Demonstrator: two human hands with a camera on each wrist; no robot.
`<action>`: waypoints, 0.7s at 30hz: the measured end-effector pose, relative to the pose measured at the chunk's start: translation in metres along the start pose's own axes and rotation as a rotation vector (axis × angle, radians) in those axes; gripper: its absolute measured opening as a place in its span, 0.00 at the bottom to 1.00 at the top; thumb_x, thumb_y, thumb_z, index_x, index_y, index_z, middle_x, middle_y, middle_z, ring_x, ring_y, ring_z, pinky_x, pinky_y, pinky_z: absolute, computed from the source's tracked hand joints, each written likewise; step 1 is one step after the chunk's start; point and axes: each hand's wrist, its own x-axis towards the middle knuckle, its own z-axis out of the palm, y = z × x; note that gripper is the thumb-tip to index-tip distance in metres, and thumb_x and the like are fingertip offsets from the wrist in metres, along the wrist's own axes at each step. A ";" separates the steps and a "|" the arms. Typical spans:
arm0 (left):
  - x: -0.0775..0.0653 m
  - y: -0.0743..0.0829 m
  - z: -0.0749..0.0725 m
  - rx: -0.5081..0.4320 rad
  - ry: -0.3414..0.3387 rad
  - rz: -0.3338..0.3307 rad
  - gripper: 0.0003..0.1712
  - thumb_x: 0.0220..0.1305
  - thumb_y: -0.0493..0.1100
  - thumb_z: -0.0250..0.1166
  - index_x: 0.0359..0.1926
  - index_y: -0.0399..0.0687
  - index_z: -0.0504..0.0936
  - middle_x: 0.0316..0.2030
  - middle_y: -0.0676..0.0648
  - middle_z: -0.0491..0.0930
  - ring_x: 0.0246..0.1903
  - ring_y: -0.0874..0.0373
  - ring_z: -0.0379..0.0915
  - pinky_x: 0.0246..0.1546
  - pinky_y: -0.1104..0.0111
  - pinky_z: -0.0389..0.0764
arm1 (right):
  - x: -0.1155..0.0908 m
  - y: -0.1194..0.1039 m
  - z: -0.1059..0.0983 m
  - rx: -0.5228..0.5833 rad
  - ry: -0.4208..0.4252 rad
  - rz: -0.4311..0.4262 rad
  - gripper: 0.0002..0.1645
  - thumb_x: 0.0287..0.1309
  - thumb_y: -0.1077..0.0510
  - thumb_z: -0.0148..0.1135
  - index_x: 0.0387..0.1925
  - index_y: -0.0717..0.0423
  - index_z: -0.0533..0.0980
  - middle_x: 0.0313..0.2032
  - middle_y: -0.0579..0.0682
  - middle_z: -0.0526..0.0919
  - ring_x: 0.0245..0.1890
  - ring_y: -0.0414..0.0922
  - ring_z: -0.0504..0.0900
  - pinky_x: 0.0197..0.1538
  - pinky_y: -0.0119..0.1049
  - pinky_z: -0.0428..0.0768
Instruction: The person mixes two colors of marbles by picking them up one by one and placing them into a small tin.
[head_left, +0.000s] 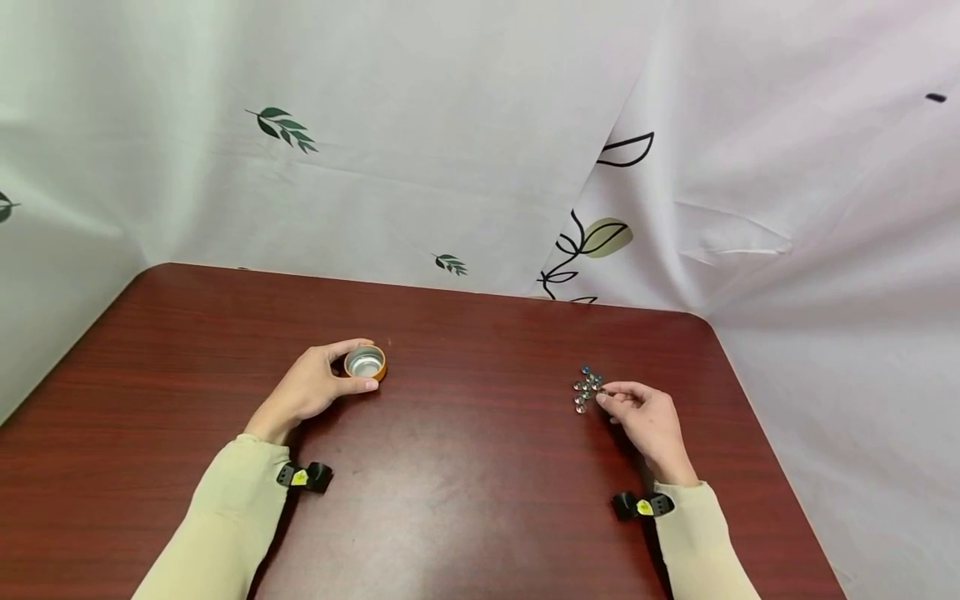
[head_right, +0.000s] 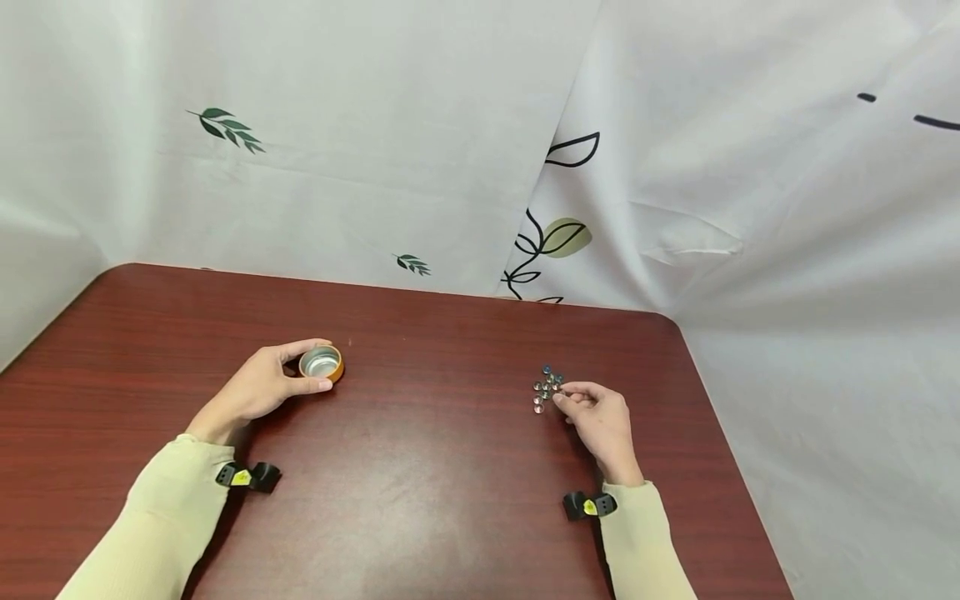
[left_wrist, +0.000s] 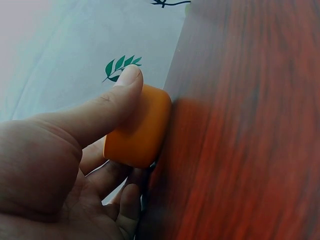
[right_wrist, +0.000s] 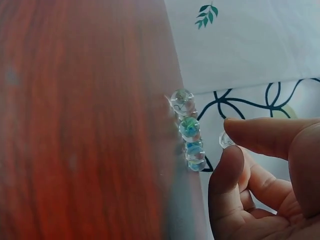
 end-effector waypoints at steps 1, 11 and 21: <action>0.000 0.000 0.000 -0.004 -0.001 -0.001 0.37 0.57 0.48 0.78 0.66 0.47 0.77 0.49 0.42 0.84 0.46 0.50 0.77 0.47 0.58 0.73 | 0.000 -0.001 0.000 0.000 0.004 -0.003 0.15 0.61 0.61 0.70 0.46 0.67 0.83 0.28 0.49 0.82 0.24 0.40 0.80 0.32 0.34 0.81; -0.001 0.002 0.001 0.005 0.005 -0.022 0.38 0.57 0.49 0.78 0.67 0.46 0.76 0.50 0.41 0.83 0.48 0.48 0.77 0.47 0.58 0.73 | -0.002 -0.016 0.003 0.026 0.020 -0.060 0.14 0.60 0.60 0.72 0.45 0.67 0.83 0.28 0.49 0.82 0.25 0.40 0.79 0.32 0.34 0.82; -0.002 0.003 0.000 -0.004 0.005 -0.011 0.37 0.57 0.48 0.77 0.66 0.45 0.76 0.50 0.41 0.83 0.49 0.48 0.77 0.48 0.57 0.73 | -0.005 -0.034 0.016 0.041 0.013 -0.112 0.13 0.58 0.61 0.72 0.43 0.64 0.84 0.28 0.50 0.82 0.24 0.42 0.80 0.32 0.35 0.82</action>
